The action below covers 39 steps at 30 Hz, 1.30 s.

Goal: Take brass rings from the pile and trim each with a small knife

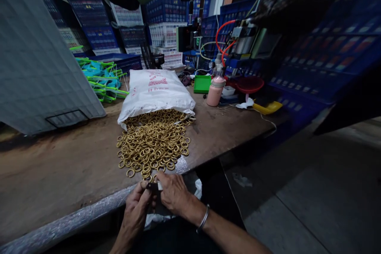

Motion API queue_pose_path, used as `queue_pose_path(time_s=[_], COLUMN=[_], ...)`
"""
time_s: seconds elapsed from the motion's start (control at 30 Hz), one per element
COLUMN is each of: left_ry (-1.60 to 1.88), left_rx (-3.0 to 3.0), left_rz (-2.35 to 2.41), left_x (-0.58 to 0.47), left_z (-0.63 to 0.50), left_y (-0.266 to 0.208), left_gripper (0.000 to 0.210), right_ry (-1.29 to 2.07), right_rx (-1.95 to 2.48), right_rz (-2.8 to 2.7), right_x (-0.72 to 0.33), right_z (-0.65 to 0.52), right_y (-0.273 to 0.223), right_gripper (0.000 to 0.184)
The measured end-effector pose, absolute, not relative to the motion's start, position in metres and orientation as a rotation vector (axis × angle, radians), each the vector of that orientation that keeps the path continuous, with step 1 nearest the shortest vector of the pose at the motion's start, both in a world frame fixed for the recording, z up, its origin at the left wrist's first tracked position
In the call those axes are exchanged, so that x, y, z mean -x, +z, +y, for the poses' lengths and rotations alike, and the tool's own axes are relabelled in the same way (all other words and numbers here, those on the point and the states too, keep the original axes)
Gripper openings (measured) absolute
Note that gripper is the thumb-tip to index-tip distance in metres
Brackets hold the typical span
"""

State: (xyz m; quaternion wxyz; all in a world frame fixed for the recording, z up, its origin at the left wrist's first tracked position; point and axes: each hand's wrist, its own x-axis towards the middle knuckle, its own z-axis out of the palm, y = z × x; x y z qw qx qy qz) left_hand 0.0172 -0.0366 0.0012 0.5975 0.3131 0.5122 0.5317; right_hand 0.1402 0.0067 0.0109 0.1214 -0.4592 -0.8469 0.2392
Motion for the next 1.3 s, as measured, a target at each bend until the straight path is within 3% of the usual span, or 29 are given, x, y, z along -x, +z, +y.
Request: queue_pose_path(time_s=[0.23, 0.47, 0.67, 1.17, 1.3], left_ry=[1.047, 1.063, 1.131, 1.067, 1.149], left_rx=[-0.591, -0.431, -0.251, -0.093, -0.106], left_rz=[1.037, 1.005, 1.036, 1.011, 1.020], left_x=[-0.020, -0.013, -0.010, -0.001, -0.005], left_z=[-0.055, -0.055, -0.056, -0.042, -0.044], left_y=[0.016, 0.002, 0.002, -0.006, -0.004], left_gripper=[0.029, 0.033, 0.027, 0.026, 0.027], right_ry=[0.549, 0.658, 0.535, 0.567, 0.571], right_rx=[1.636, 1.322, 1.331, 1.424, 1.420], right_rz=[-2.364, -2.340, -2.469, -2.465, -2.474], right_x=[-0.157, -0.153, -0.144, -0.137, -0.138], right_z=[0.024, 0.018, 0.008, 0.015, 0.016], right_y=[0.000, -0.015, -0.026, -0.020, -0.017], right_gripper=[0.027, 0.022, 0.041, 0.033, 0.049])
